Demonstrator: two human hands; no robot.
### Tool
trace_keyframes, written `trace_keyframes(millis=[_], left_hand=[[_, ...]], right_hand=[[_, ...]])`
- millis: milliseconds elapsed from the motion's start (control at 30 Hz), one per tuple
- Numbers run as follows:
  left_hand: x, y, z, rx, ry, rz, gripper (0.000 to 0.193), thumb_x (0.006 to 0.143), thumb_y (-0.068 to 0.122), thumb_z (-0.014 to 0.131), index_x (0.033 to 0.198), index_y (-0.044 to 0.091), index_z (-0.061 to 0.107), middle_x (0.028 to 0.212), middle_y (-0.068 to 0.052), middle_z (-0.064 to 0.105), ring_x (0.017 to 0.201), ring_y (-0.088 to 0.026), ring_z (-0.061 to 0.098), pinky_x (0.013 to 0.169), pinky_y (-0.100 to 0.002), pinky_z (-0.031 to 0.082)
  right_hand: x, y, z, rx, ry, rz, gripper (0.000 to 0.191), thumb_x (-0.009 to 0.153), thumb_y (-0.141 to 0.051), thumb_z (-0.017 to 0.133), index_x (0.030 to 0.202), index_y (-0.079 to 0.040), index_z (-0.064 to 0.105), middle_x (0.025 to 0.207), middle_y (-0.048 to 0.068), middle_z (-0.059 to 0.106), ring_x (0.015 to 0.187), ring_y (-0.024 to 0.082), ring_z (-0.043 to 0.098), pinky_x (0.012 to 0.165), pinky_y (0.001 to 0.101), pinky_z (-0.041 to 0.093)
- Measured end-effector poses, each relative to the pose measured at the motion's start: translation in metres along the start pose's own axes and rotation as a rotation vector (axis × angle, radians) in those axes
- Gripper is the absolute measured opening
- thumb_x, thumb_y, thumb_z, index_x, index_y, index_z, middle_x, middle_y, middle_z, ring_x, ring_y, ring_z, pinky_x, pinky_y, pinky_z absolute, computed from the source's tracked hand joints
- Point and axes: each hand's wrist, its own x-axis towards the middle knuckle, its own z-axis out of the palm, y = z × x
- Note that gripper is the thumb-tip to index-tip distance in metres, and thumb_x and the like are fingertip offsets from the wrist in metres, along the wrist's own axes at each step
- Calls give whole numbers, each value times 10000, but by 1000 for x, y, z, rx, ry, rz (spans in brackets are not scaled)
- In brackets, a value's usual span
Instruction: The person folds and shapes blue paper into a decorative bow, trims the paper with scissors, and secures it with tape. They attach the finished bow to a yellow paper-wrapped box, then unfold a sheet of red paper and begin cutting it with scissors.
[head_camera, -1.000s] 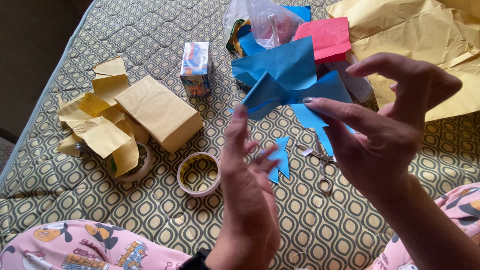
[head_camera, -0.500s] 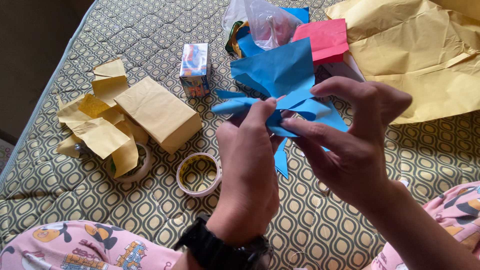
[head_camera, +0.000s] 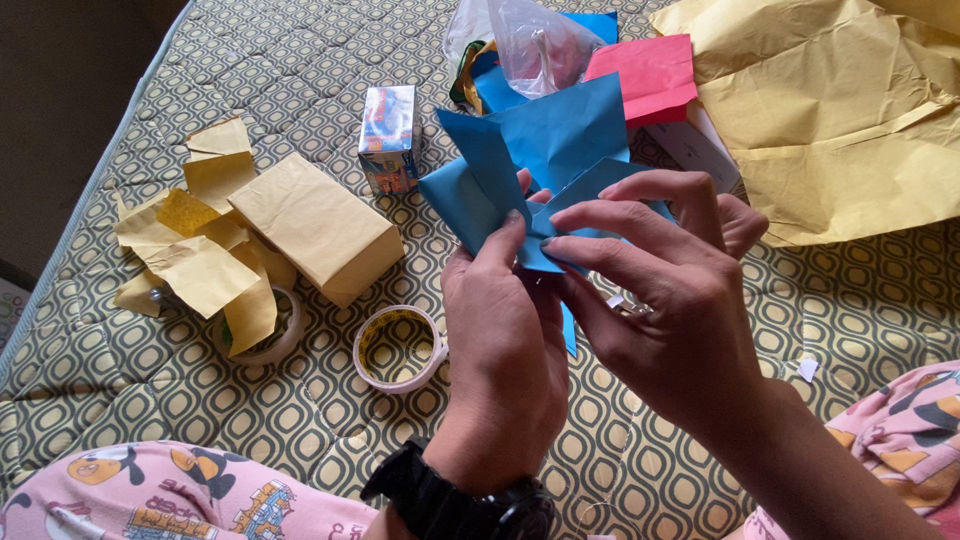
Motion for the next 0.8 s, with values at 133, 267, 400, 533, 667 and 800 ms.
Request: trace_keyframes(millis=[133, 267, 400, 533, 667, 800], left_hand=[[1, -1, -2, -35, 24, -16, 251, 1001, 127, 513, 1192, 3, 618, 1053, -115, 706, 859, -160, 657, 736, -291, 522], [1, -2, -4, -62, -3, -20, 259, 1003, 130, 493, 1159, -32, 622, 1090, -162, 732, 928, -194, 703, 797, -303, 563], [0, -7, -6, -113, -54, 23, 199, 1012, 90, 511, 1117, -60, 591, 1073, -168, 718, 948, -230, 716, 848, -351, 590], [-2, -12, -10, -77, -4, -24, 189, 1017, 111, 526, 1110, -41, 589, 1043, -151, 713, 910, -204, 715, 861, -348, 599], [-4, -15, -10, -74, -43, -3, 191, 1046, 118, 537, 1119, -53, 582, 1030, -159, 693, 873, -204, 692, 853, -357, 595], [-7, -18, -7, -79, 31, -28, 201, 1004, 124, 517, 1091, -41, 591, 1024, -145, 715, 874, -199, 730, 855, -349, 610]], right_hand=[[0, 0, 0, 55, -23, 83, 212, 794, -65, 844, 987, -111, 768, 1073, 6, 737, 1160, 233, 581, 948, 387, 349], [0, 3, 2, 108, -44, 288, 144, 871, -100, 848, 1006, -132, 809, 1094, -18, 710, 1167, 207, 519, 962, 332, 374], [4, 7, 5, 171, -19, 491, 125, 845, -179, 876, 924, -109, 810, 1130, 24, 632, 1133, 205, 453, 964, 314, 396], [5, 7, 6, 153, -1, 518, 135, 844, -195, 883, 912, -100, 816, 1168, 52, 597, 1167, 216, 436, 989, 314, 392], [1, 4, 6, 107, 28, 527, 131, 845, -194, 886, 903, -102, 814, 1198, 67, 576, 1186, 227, 426, 1000, 326, 388], [-2, 0, 9, 39, 63, 529, 129, 840, -182, 890, 899, -97, 813, 1179, 85, 567, 1180, 241, 424, 1011, 355, 363]])
